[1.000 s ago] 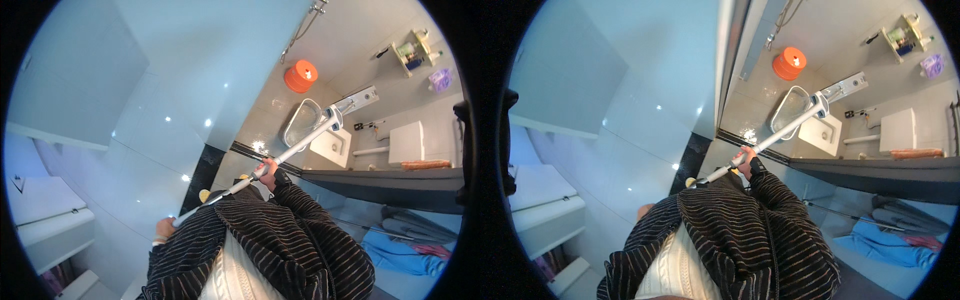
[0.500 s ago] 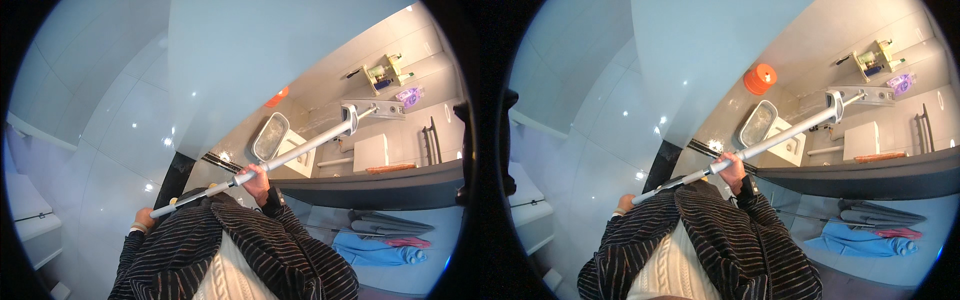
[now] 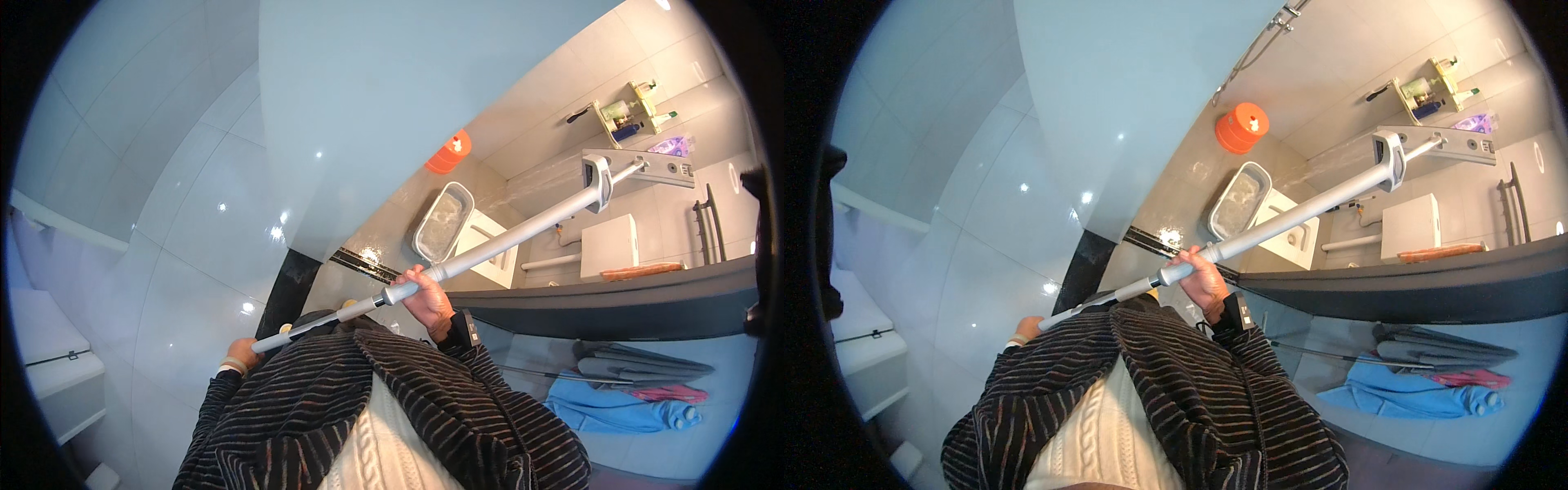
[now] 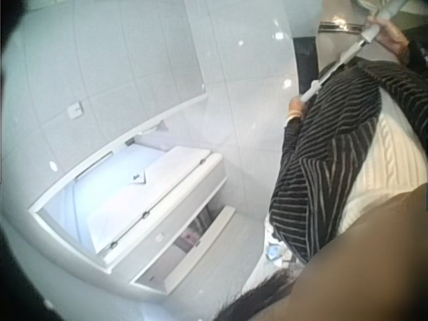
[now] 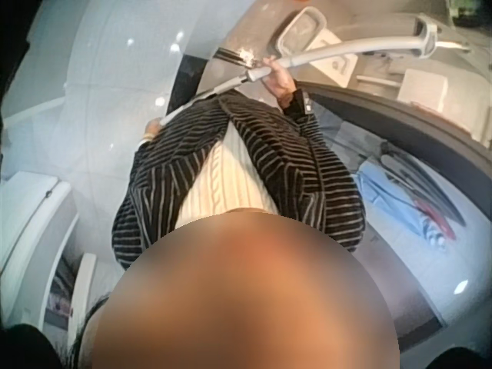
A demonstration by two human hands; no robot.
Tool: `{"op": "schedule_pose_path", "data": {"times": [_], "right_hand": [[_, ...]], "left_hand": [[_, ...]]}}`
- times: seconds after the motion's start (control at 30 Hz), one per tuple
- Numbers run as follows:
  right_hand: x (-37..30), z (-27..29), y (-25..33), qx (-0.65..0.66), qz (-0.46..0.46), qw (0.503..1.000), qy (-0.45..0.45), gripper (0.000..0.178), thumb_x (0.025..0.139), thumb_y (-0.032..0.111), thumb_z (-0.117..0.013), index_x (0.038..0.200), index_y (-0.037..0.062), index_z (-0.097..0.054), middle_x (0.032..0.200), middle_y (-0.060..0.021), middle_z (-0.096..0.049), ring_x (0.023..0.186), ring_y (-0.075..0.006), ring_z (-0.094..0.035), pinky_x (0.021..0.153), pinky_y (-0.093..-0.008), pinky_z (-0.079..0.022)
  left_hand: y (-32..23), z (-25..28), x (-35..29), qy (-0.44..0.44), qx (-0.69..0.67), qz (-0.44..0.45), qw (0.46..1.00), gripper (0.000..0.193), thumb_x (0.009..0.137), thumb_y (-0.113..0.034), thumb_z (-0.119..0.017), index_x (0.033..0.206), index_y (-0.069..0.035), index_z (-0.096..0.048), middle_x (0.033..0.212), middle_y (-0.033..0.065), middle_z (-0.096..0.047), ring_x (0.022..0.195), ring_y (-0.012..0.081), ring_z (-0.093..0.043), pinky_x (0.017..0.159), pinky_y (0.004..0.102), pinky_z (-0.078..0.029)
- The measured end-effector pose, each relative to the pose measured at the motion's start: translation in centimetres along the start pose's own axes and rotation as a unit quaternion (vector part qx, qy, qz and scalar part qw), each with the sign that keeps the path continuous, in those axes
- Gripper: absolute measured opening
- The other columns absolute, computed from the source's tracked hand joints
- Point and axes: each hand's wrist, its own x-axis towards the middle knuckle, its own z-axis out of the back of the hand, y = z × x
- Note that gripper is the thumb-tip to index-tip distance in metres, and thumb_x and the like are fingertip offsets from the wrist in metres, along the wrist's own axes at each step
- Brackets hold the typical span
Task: The person mops tiled floors in a living/dining area and then a bathroom using a flat mop. They move a chair to access the area underneath, continue mopping around furniture, and finish by mopping the bathroom floor near the toilet and sink.
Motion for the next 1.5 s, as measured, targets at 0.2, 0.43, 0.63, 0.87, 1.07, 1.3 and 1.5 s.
{"op": "schedule_pose_path", "data": {"times": [0.2, 0.43, 0.63, 0.87, 1.07, 1.3, 1.5], "right_hand": [[-0.2, 0.3, 0.3, -0.001, -0.006, 1.0, -0.022, 0.022, 0.08, 0.002, -0.069, 0.083, 0.0172, -0.053, 0.076, -0.0009, -0.054, 0.082, -0.0193, -0.054, 0.096, -0.0408, -0.04], [-0.5, 0.4, 1.0, -0.008, -0.003, 1.0, -0.001, 0.021, 0.081, 0.004, -0.069, 0.08, 0.0157, -0.051, 0.077, -0.0015, -0.057, 0.085, -0.021, -0.057, 0.095, -0.0434, -0.042], [-0.8, 0.0, 1.1, -0.015, 0.009, 1.0, 0.007, 0.022, 0.081, 0.004, -0.069, 0.08, 0.0164, -0.051, 0.075, -0.0001, -0.054, 0.083, -0.0189, -0.055, 0.098, -0.0414, -0.04], [-1.0, 0.6, 1.1, -0.018, 0.013, 1.0, 0.016, 0.02, 0.081, 0.003, -0.068, 0.083, 0.0165, -0.053, 0.077, -0.0006, -0.055, 0.083, -0.0188, -0.055, 0.097, -0.0408, -0.04], [-0.6, 1.3, 0.5, -0.016, 0.015, 1.0, 0.014, 0.02, 0.081, 0.003, -0.068, 0.085, 0.0162, -0.054, 0.078, -0.001, -0.056, 0.083, -0.0193, -0.055, 0.095, -0.0401, -0.041], [-0.1, 1.4, -0.4, -0.039, 0.021, 0.999, 0.022, 0.019, 0.082, 0.004, -0.068, 0.084, 0.0161, -0.054, 0.078, -0.0022, -0.057, 0.085, -0.0199, -0.055, 0.094, -0.0399, -0.042], [0.2, 1.3, -1.0, -0.058, 0.032, 0.997, 0.033, 0.017, 0.083, 0.005, -0.066, 0.084, 0.0158, -0.054, 0.078, -0.0031, -0.057, 0.087, -0.0202, -0.055, 0.094, -0.0407, -0.041]], "left_hand": [[-1.0, 0.0, -0.8, -0.003, -0.013, 0.021, 1.0, 0.018, 0.073, -0.026, -0.069, 0.081, -0.01, -0.068, 0.086, 0.0147, -0.068, 0.084, 0.0361, -0.063, 0.076, 0.0443, -0.051], [-2.2, 1.0, -1.9, -0.037, -0.001, 0.017, 0.999, 0.015, 0.073, -0.024, -0.066, 0.079, -0.011, -0.068, 0.086, 0.0153, -0.067, 0.083, 0.0367, -0.063, 0.075, 0.045, -0.051], [-2.1, 0.5, -1.4, -0.05, 0.017, 0.002, 0.999, 0.014, 0.072, -0.024, -0.067, 0.076, -0.011, -0.067, 0.083, 0.0142, -0.067, 0.082, 0.0357, -0.063, 0.073, 0.0448, -0.051], [-1.3, -1.2, -0.4, -0.057, 0.034, -0.008, 0.998, 0.016, 0.071, -0.026, -0.068, 0.074, -0.011, -0.067, 0.081, 0.0147, -0.067, 0.078, 0.0361, -0.063, 0.071, 0.0449, -0.051], [-0.5, -2.7, 1.0, -0.059, 0.0, -0.003, 0.998, 0.017, 0.071, -0.028, -0.068, 0.073, -0.011, -0.066, 0.08, 0.0148, -0.066, 0.079, 0.0366, -0.063, 0.071, 0.0448, -0.051], [0.0, -3.6, 2.0, -0.043, -0.029, 0.017, 0.998, 0.017, 0.071, -0.025, -0.07, 0.076, -0.01, -0.066, 0.082, 0.0157, -0.066, 0.081, 0.0373, -0.063, 0.073, 0.0443, -0.051], [-0.5, -2.9, 2.6, -0.023, -0.043, 0.02, 0.999, 0.022, 0.074, -0.031, -0.067, 0.079, -0.009, -0.068, 0.085, 0.0164, -0.067, 0.083, 0.0366, -0.064, 0.074, 0.0438, -0.051]]}}
